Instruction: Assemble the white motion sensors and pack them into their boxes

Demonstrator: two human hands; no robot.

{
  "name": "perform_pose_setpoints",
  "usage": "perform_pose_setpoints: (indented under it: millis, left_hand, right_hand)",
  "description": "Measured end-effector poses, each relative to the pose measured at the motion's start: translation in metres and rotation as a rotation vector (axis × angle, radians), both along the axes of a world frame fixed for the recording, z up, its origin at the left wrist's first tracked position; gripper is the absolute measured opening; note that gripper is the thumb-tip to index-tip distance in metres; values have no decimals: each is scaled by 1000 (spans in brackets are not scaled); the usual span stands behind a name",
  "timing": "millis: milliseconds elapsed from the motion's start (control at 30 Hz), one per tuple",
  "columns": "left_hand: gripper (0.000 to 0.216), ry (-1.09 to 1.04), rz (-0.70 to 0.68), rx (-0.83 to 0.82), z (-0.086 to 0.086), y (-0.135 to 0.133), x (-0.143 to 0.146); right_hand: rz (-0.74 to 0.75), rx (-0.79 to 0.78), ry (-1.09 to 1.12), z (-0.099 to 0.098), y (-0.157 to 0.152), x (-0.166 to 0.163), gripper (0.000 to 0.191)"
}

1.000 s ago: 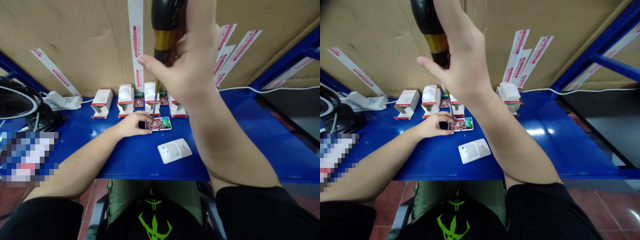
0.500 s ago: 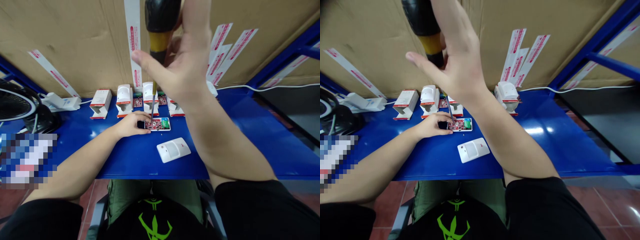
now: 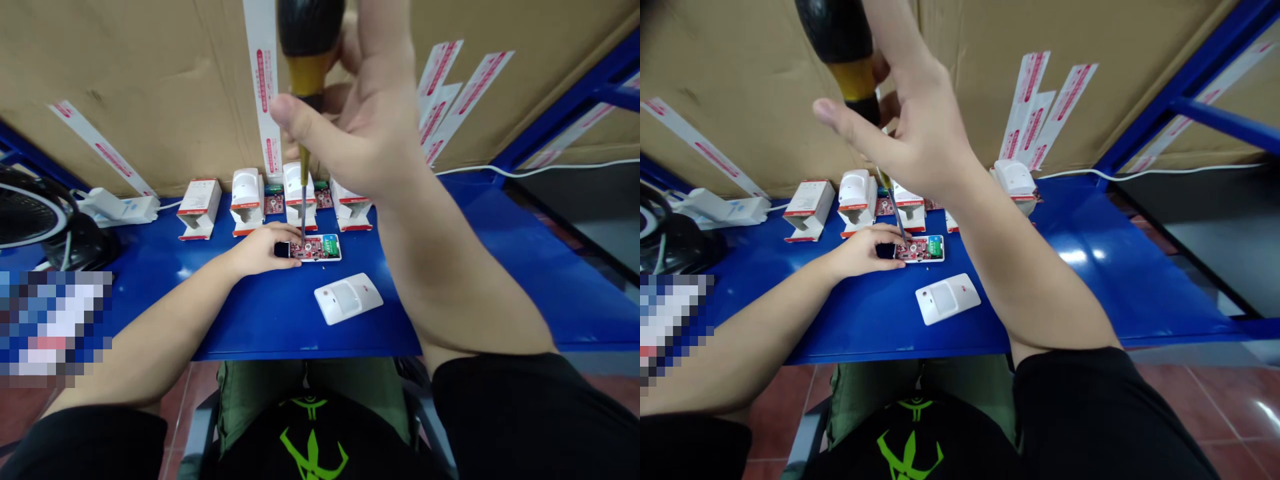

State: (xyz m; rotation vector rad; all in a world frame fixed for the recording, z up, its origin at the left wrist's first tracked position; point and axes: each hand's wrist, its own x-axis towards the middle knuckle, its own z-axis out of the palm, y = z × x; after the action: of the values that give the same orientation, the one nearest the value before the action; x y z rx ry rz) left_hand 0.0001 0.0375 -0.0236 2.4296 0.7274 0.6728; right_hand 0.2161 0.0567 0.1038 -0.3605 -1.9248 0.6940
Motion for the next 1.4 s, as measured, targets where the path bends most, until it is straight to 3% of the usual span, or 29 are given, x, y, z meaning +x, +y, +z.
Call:
perform_pose_setpoints:
  millis: [100, 233, 400, 433, 500, 633, 700, 1033, 1133, 1267, 1400]
  left_hand:
    - [32, 20, 13, 11, 1, 0, -1]
    - [33, 41, 10, 10, 3, 0, 0]
    - [32, 47, 12, 10, 4, -1, 1]
    - [32, 45, 10, 12, 4, -1, 1]
    - [32, 42, 6, 18, 4, -1, 1]
    - [32, 41, 9, 14, 3, -1, 1]
    - [31, 36, 10, 5, 3, -1, 1]
    - [28, 10, -14, -35, 3, 0, 1]
    - [28, 12, -8, -30, 2, 0, 1]
    - [28, 10, -11, -20, 2, 0, 1]
    - [27, 21, -3, -18, 3, -1, 1]
  right_hand:
    - [-104, 52, 90, 9, -14, 11, 54]
    - [-132, 162, 39, 17, -14, 19, 50]
    - [-522, 489, 336, 5, 6, -8, 56]
    - [-548, 490, 314, 3, 7, -11, 54]
    - [-484, 382, 264, 2, 2, -12, 50]
    - [-139, 98, 131, 9, -14, 2, 49]
    - [-84, 48, 108, 15, -20, 9, 50]
    - [58, -56, -119, 26, -41, 21, 50]
    - [76, -22, -98, 23, -31, 18, 55]
    - [114, 178, -31, 12, -15, 9, 60]
    - [47, 70, -40, 5, -16, 4, 56]
